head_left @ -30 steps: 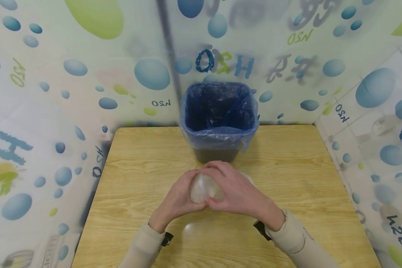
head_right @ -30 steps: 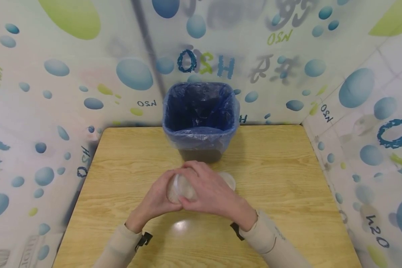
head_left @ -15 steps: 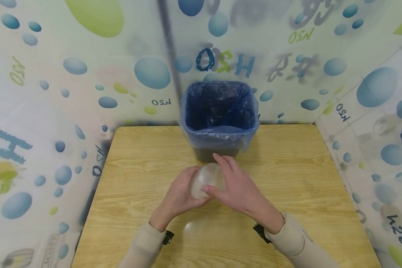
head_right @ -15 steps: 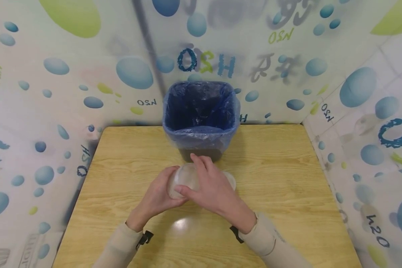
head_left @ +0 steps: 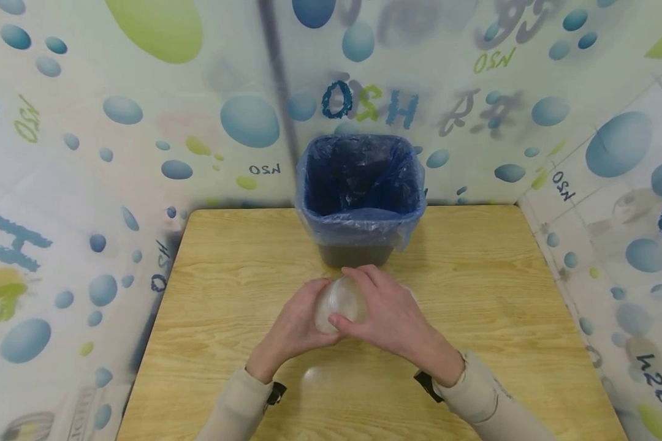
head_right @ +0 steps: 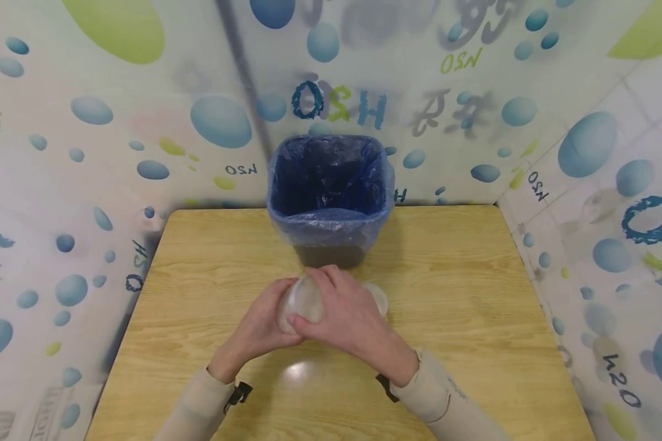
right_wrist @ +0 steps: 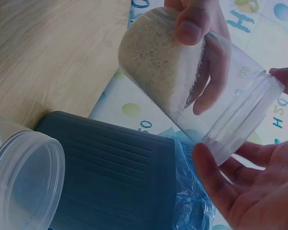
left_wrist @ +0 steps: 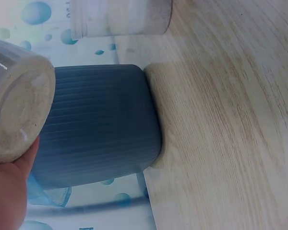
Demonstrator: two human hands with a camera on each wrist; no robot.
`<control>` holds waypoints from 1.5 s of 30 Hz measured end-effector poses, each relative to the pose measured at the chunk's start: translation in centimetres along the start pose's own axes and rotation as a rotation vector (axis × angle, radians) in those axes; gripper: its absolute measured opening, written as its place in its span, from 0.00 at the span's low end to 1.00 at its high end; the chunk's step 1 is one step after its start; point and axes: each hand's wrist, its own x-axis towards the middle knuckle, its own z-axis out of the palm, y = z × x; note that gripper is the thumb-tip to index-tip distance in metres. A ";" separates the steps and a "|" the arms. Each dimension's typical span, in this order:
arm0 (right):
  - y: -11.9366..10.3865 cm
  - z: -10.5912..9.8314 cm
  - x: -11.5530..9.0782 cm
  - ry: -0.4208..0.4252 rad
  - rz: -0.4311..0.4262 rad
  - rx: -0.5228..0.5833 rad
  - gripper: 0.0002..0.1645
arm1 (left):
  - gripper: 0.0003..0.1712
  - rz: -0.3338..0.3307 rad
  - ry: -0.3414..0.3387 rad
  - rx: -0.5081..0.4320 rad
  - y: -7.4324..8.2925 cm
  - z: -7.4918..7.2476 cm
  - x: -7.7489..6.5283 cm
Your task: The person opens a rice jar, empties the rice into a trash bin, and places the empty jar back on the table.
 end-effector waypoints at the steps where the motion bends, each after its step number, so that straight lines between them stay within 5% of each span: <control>1: 0.1 0.0 0.0 0.006 -0.020 -0.002 0.47 | 0.54 -0.002 -0.001 -0.008 0.0 0.0 -0.1; 12: 1.3 -0.1 0.2 -0.016 -0.284 0.110 0.45 | 0.55 -0.023 -0.019 -0.064 -0.1 0.0 -0.4; 17: 1.9 -0.1 0.2 -0.065 -0.333 0.184 0.51 | 0.56 -0.047 -0.035 -0.086 0.0 -0.1 -0.5; 20: 2.0 -0.2 0.0 -0.111 -0.276 0.216 0.58 | 0.57 -0.060 -0.032 -0.083 0.1 0.0 -0.4; 23: 1.8 -0.4 0.0 -0.115 -0.127 0.212 0.63 | 0.56 -0.055 -0.015 -0.040 0.2 0.1 -0.1; 27: 1.3 -0.6 0.1 -0.093 0.061 0.184 0.60 | 0.53 -0.024 0.025 0.060 0.1 0.3 0.5; 30: 1.1 -0.5 0.1 -0.102 0.116 0.176 0.59 | 0.53 -0.014 0.041 0.105 0.0 0.5 0.7; 45: 1.3 0.1 0.3 -0.035 -0.036 0.115 0.48 | 0.52 -0.013 0.023 0.086 0.0 0.4 0.5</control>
